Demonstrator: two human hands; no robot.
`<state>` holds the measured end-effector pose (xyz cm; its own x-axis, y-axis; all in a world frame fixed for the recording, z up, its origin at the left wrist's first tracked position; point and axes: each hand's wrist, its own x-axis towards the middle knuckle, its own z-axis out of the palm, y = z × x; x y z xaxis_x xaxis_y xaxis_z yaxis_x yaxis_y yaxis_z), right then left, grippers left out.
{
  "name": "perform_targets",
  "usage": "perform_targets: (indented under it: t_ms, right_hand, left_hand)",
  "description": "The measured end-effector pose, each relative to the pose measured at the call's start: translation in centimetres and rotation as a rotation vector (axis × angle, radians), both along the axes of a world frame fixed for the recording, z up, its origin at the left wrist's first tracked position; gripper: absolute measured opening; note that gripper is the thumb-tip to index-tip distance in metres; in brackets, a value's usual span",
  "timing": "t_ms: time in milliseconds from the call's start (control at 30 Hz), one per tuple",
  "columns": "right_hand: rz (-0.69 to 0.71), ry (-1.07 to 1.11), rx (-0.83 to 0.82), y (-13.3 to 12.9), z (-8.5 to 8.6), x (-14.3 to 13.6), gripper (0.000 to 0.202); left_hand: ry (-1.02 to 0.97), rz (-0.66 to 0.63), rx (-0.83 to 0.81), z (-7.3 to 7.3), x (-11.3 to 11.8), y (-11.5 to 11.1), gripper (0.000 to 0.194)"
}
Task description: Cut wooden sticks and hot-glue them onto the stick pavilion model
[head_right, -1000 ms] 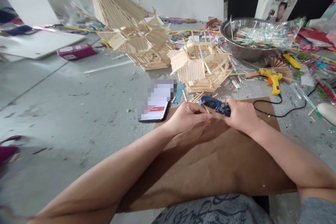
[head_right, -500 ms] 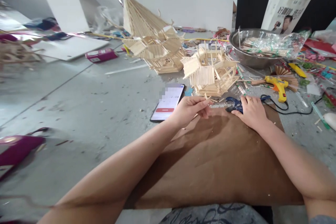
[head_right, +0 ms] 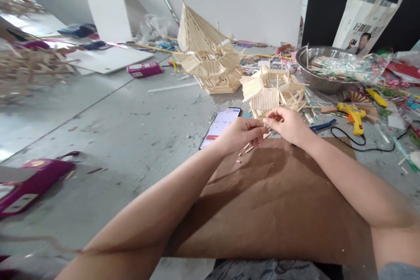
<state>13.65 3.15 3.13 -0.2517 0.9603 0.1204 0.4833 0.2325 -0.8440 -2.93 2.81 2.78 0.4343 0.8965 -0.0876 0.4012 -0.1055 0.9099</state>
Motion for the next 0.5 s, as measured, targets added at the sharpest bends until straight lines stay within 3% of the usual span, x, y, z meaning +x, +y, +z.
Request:
perform_targets:
  t_ms: [133, 300, 500]
  right_hand:
    - [0.044, 0.182, -0.135, 0.7, 0.4, -1.5, 0.019]
    - [-0.024, 0.431, -0.223, 0.9, 0.2, -1.7, 0.022]
    - [0.049, 0.496, -0.229, 0.9, -0.7, -2.4, 0.023]
  left_hand:
    - [0.003, 0.007, 0.048, 0.0, -0.2, 0.0, 0.021]
    - [-0.159, 0.092, 0.000, 0.5, -0.7, 0.3, 0.020]
    - [-0.268, 0.077, -0.120, 0.0, -1.1, 0.9, 0.016]
